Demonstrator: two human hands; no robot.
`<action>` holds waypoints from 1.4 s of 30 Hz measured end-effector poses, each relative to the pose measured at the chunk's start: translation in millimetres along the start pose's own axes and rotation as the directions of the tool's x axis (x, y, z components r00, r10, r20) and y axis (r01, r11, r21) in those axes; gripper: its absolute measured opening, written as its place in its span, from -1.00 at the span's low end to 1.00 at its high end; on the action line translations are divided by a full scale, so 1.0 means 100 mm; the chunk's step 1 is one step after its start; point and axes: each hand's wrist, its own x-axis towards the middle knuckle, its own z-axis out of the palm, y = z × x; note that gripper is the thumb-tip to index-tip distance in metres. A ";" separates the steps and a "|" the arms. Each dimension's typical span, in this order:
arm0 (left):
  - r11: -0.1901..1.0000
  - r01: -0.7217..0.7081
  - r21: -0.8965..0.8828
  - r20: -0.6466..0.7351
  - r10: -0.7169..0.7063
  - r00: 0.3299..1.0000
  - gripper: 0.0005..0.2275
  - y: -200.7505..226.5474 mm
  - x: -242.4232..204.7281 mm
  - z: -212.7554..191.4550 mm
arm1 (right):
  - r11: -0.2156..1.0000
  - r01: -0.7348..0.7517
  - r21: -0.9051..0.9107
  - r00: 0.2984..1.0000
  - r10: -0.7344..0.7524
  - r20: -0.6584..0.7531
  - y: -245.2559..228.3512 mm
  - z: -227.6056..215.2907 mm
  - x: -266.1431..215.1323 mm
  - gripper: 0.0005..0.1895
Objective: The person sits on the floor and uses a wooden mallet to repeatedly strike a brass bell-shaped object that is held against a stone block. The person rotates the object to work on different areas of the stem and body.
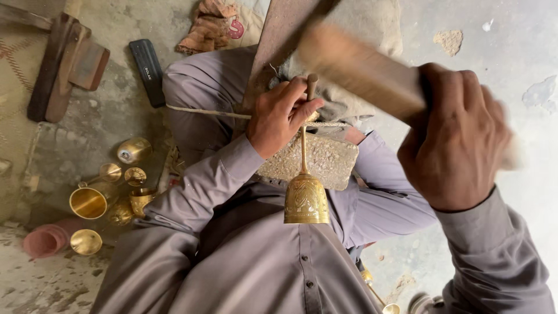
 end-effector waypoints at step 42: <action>0.941 -0.257 -0.220 0.415 0.328 0.849 -0.66 -0.28 0.55 0.00 | 0.581 -0.581 0.570 0.712 0.703 0.010 -0.77 0.65 -1.13 -0.33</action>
